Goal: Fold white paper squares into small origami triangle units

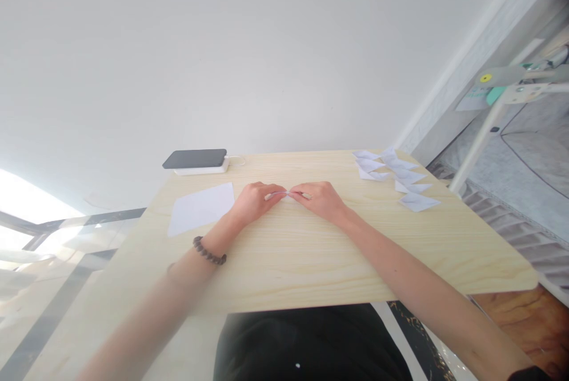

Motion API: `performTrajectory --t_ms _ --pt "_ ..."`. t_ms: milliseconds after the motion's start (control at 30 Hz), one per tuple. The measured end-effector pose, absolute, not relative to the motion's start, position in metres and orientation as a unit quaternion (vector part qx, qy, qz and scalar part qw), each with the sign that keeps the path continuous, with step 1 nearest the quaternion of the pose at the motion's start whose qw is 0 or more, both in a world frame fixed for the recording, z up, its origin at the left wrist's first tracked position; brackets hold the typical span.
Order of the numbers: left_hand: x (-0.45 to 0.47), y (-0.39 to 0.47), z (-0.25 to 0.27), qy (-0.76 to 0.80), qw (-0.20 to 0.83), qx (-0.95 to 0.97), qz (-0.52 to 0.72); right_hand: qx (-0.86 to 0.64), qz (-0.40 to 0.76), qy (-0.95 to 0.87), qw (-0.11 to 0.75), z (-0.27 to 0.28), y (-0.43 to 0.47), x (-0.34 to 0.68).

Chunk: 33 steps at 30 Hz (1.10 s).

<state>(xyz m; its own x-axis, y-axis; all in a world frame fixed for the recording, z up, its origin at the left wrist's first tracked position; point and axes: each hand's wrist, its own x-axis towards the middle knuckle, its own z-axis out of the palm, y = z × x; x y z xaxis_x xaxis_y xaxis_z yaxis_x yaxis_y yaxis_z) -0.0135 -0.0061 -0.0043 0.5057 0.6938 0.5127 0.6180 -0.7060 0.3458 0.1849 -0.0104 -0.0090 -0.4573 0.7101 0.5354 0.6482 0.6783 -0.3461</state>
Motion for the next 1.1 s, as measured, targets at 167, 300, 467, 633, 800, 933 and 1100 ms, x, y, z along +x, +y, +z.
performTrajectory --t_ms 167,300,467,633,800,933,1100 --pt "-0.013 -0.007 -0.007 0.383 0.056 0.864 0.321 -0.396 0.025 -0.856 0.331 -0.009 -0.014 0.178" --pt "-0.009 -0.008 -0.008 0.373 0.026 0.864 0.337 -0.396 0.014 -0.854 0.338 -0.009 -0.015 0.175" --pt "-0.01 -0.009 -0.007 0.385 0.043 0.856 0.344 -0.395 0.028 -0.852 0.344 -0.007 -0.014 0.178" --pt "-0.012 -0.01 -0.006 0.376 0.091 0.858 0.338 -0.388 0.038 -0.856 0.34 -0.006 -0.016 0.178" --pt "-0.011 -0.01 -0.005 0.37 0.087 0.862 0.334 -0.377 0.063 -0.857 0.345 -0.006 -0.015 0.177" --pt "-0.012 -0.01 -0.002 0.379 0.121 0.857 0.328 -0.38 0.146 -0.844 0.351 -0.008 -0.011 0.183" --pt "-0.015 -0.009 0.001 0.418 0.145 0.833 0.332 -0.412 0.194 -0.813 0.363 -0.012 -0.005 0.191"
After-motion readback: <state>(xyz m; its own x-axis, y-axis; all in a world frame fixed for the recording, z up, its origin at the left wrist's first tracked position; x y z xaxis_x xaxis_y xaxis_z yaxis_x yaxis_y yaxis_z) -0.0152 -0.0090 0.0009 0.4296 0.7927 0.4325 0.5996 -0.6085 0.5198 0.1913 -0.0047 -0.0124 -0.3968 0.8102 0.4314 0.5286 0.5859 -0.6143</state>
